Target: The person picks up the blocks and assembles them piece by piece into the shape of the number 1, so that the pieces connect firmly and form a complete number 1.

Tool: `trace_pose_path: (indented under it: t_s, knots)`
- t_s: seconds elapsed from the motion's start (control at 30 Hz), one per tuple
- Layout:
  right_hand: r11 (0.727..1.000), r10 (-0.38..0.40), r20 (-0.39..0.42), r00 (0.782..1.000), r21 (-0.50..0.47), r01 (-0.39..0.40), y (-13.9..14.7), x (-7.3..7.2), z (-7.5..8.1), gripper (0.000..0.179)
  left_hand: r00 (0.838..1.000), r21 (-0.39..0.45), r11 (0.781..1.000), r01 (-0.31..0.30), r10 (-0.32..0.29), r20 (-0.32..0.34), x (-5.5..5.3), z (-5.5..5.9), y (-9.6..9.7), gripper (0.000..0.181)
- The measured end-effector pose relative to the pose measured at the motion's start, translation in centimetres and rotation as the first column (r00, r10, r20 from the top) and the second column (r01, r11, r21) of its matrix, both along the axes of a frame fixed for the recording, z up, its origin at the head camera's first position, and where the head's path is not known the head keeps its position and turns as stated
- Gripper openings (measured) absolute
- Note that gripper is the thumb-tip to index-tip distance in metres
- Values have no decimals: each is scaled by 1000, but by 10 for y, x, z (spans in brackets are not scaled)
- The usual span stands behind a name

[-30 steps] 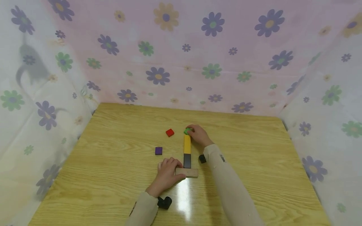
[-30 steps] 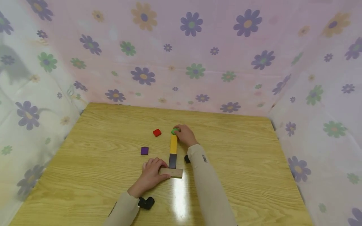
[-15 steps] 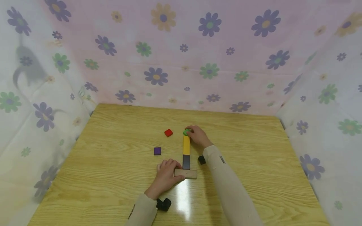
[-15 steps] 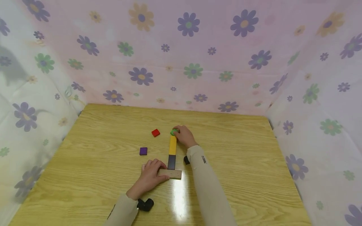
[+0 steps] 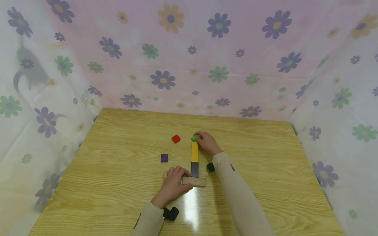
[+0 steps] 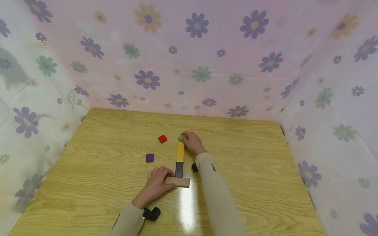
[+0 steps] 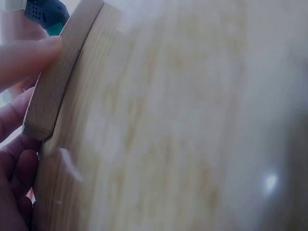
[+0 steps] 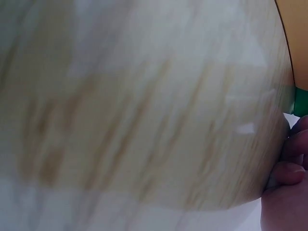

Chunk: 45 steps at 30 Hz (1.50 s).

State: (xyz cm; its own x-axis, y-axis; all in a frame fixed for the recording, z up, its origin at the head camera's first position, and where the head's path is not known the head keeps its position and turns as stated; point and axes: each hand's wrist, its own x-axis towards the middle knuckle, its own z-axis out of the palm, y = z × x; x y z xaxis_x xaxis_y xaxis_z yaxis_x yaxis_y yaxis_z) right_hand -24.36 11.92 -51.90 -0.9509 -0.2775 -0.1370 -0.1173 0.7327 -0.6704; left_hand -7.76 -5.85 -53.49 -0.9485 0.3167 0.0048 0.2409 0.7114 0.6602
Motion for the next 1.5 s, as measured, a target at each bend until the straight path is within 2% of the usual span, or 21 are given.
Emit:
trace_pose_path:
  t_s: [0.37, 0.6, 1.0, 1.23, 1.43, 1.5]
  knots:
    - [999, -24, -18, 1000, -47, 23, 0, 3, 0, 32, 1000, -8, 1000, 7, -7, 2, 0, 2, -1, 33]
    - [999, -25, 9, 1000, -37, 25, 2, 2, -3, 35, 1000, -4, 1000, 4, -4, 13, 1, 3, 0, 33]
    - [1000, 10, -27, 1000, 6, -10, 2, 3, -1, 31, 1000, 13, 1000, -9, 9, 5, 3, 3, 0, 35]
    - [1000, 6, 7, 1000, -21, -6, 4, 4, -1, 33, 1000, 40, 999, -17, 18, -12, 2, 1, -1, 41]
    - [995, -58, 57, 997, -83, 62, 11, 4, 3, 37, 998, 83, 995, -55, 53, 33, 0, -1, 1, 50]
    - [995, -52, 58, 997, -81, 56, 12, 4, 4, 37, 997, 101, 992, -72, 67, 48, 0, -1, -1, 52]
